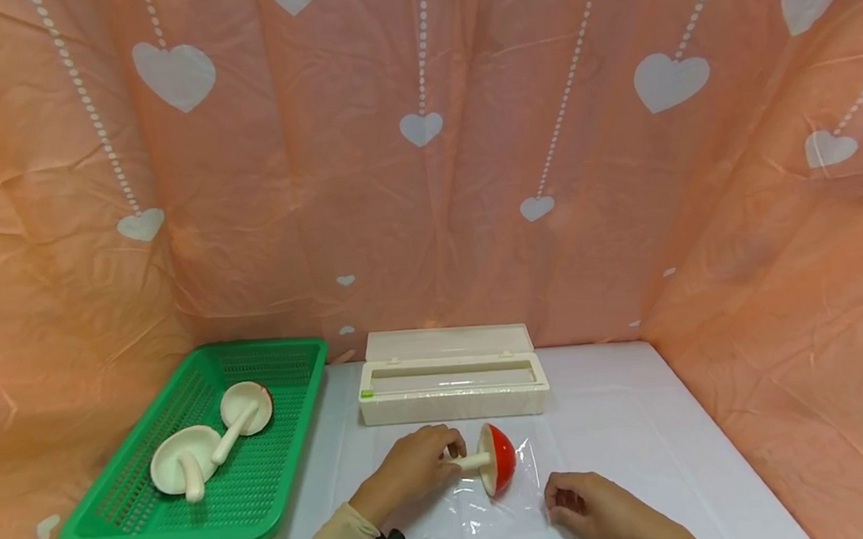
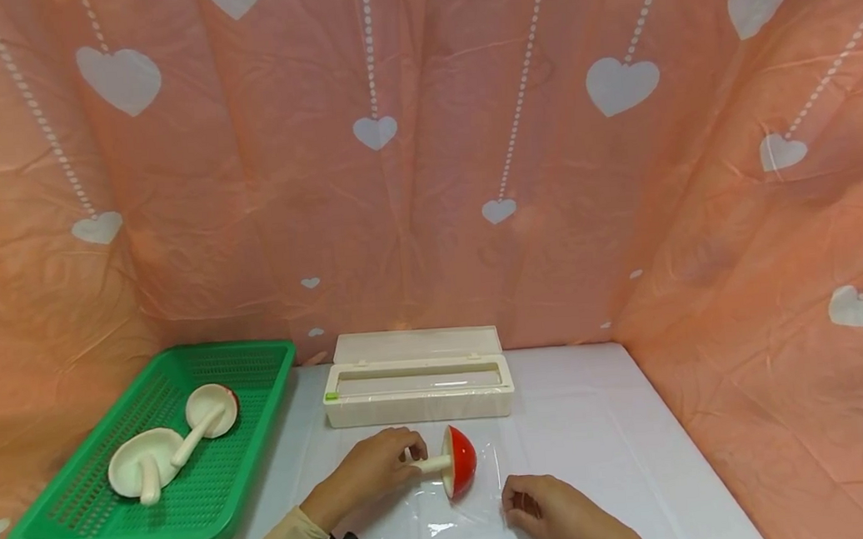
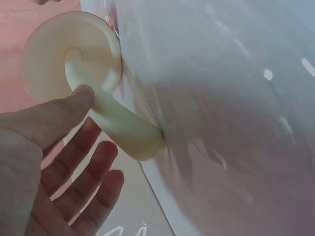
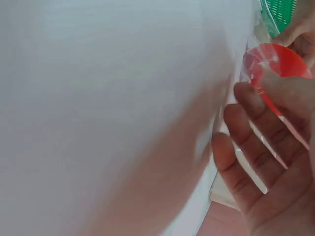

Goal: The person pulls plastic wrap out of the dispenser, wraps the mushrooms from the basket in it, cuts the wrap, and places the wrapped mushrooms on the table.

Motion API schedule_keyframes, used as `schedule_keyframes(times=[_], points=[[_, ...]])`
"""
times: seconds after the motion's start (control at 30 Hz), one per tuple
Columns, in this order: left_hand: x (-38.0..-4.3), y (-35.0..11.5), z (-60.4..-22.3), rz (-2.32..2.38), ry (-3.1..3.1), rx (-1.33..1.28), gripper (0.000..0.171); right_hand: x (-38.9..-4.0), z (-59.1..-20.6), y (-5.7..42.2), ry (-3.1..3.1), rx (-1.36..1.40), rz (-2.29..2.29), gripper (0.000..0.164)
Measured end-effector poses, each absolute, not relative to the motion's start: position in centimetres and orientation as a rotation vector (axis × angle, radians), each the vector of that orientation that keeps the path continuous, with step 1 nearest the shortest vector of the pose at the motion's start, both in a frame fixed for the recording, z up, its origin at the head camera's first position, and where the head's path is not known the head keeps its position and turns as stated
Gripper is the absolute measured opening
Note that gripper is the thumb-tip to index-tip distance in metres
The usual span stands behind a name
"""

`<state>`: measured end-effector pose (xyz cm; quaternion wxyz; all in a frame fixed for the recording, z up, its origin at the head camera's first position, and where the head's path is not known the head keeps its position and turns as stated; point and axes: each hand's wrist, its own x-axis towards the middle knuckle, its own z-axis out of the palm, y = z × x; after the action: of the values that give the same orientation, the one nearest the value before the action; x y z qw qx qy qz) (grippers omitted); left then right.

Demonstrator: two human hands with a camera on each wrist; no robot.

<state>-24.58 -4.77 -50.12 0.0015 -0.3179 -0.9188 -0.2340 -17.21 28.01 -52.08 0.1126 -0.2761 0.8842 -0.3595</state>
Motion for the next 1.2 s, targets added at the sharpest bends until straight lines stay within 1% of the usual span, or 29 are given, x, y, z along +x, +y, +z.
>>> schedule_keyframes(times=[0.2, 0.33, 0.6, 0.73, 0.83, 1.03, 1.2], points=[[-24.8, -5.1, -49.9, -0.754, -2.904, -1.011, 0.021, -18.4, -52.1, 27.5, 2.680, -1.169, -1.231, 0.018], [-24.8, -5.1, -50.0, -0.746, -2.933, -1.003, 0.021, -19.3, -51.4, 26.8, 2.711, -1.249, -1.307, 0.019], [-24.8, -5.0, -50.0, -0.758, -2.944, -1.000, 0.022, -20.9, -50.4, 25.0, 2.753, -1.111, -1.433, 0.012], [-24.9, -5.0, -50.0, -0.762, -2.941, -1.014, 0.020, -21.6, -50.5, 24.2, 2.810, -0.986, -1.472, 0.009], [-24.9, -5.0, -50.0, -0.762, -2.945, -1.014, 0.019, -22.2, -50.7, 23.7, 2.810, -0.907, -1.520, 0.009], [-24.9, -5.1, -50.3, -0.791, -2.907, -1.043, 0.018, -22.8, -51.3, 23.0, 2.801, -0.881, -1.609, 0.012], [-24.8, -5.7, -50.4, -0.751, -2.878, -1.031, 0.017, -22.9, -51.5, 22.5, 2.814, -0.858, -1.597, 0.012]])
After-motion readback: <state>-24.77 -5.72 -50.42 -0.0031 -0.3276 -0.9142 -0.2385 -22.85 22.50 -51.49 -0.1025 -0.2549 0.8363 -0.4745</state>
